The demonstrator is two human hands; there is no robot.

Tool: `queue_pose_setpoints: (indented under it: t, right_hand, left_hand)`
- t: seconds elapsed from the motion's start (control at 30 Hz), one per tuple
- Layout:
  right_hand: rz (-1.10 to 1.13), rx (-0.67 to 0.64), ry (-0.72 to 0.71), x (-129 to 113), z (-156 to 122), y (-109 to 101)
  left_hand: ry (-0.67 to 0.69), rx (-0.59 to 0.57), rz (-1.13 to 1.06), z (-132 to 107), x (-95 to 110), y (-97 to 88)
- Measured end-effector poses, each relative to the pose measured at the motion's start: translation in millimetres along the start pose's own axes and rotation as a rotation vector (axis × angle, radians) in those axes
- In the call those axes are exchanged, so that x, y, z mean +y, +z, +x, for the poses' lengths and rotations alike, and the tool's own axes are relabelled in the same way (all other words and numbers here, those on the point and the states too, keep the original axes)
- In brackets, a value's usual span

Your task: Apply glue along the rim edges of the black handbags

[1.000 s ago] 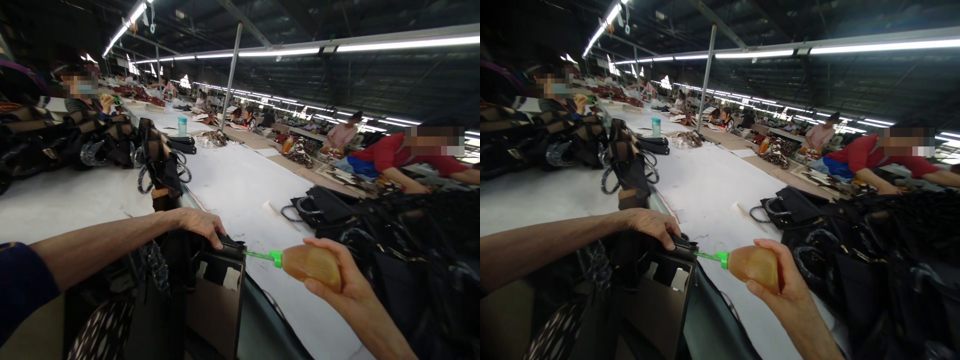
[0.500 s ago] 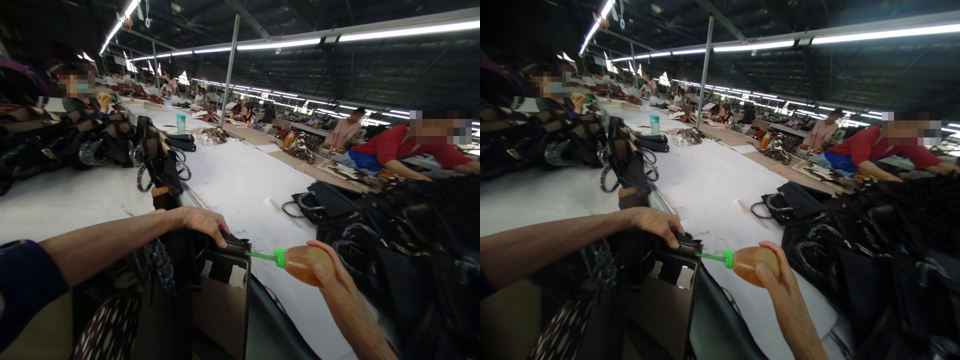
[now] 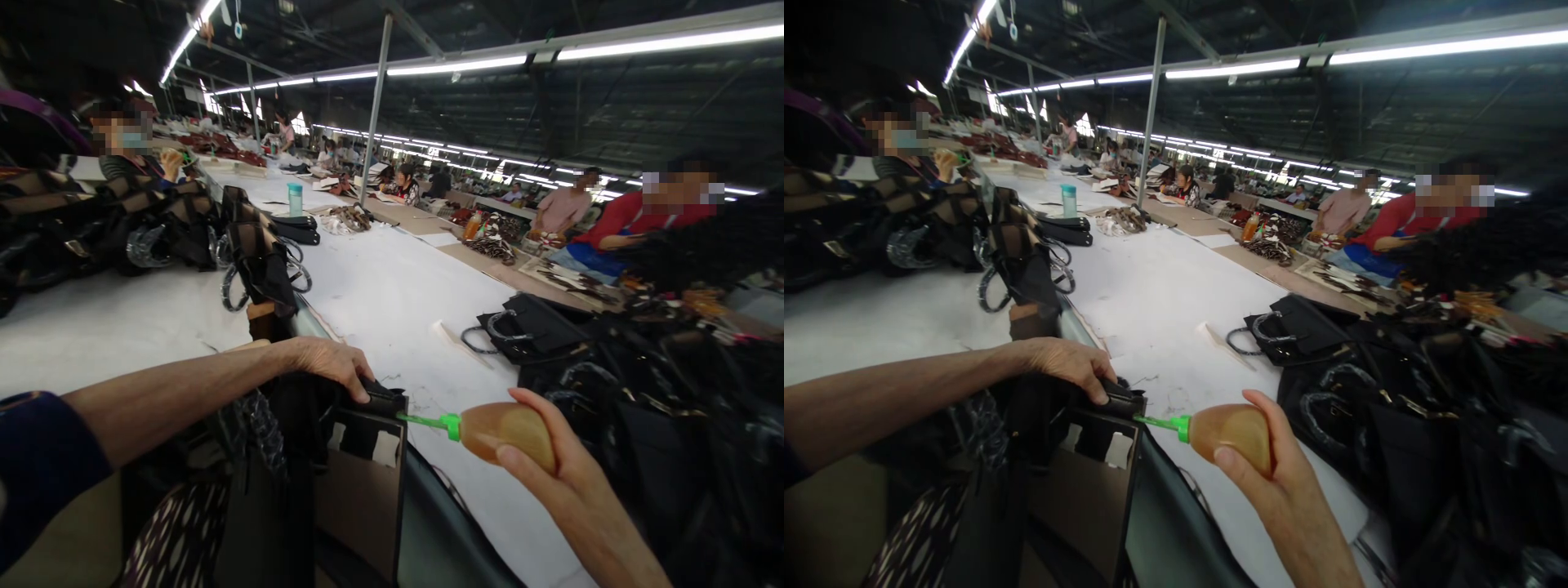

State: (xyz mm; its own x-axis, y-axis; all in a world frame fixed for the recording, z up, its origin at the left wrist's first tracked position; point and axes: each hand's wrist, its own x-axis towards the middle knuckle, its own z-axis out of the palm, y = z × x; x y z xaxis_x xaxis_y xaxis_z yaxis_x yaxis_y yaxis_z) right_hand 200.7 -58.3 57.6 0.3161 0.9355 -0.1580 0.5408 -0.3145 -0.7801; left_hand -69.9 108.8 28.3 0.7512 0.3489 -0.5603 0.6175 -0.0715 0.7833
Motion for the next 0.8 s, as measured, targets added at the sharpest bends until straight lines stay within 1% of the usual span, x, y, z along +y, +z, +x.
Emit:
queue_pose_setpoints:
  t: [0.1, 0.2, 0.33, 0.37, 0.53, 0.63, 0.7, 0.8]
  right_hand:
    - [-0.043, -0.03, 0.03, -3, -3, 1]
    - [-0.057, -0.021, 0.042, -1, -3, 0]
    - [0.005, -0.038, 0.013, 1, -1, -2]
    - [0.036, -0.026, 0.004, 1, -1, -2]
    - [0.126, 0.115, -0.012, -3, -5, 0]
    - [0.12, 0.169, -0.042, 0, -3, 0]
    - [0.093, 0.2, -0.088, 6, 2, -1]
    - [0.07, 0.21, -0.153, 12, 8, -1]
  left_hand:
    - [0.007, 0.001, 0.0, 0, -2, -2.2]
    - [0.006, 0.001, 0.023, -2, -2, -3.0]
    - [0.008, -0.009, 0.006, -2, -1, -1.8]
    - [0.008, -0.011, -0.003, -2, -1, -1.4]
    - [0.008, -0.023, -0.009, 0, -2, -1.5]
    - [-0.004, -0.043, -0.005, 0, -1, -1.7]
    - [-0.008, -0.048, -0.007, 0, -1, -1.7]
    - [-0.008, -0.055, -0.022, 0, 0, -1.2]
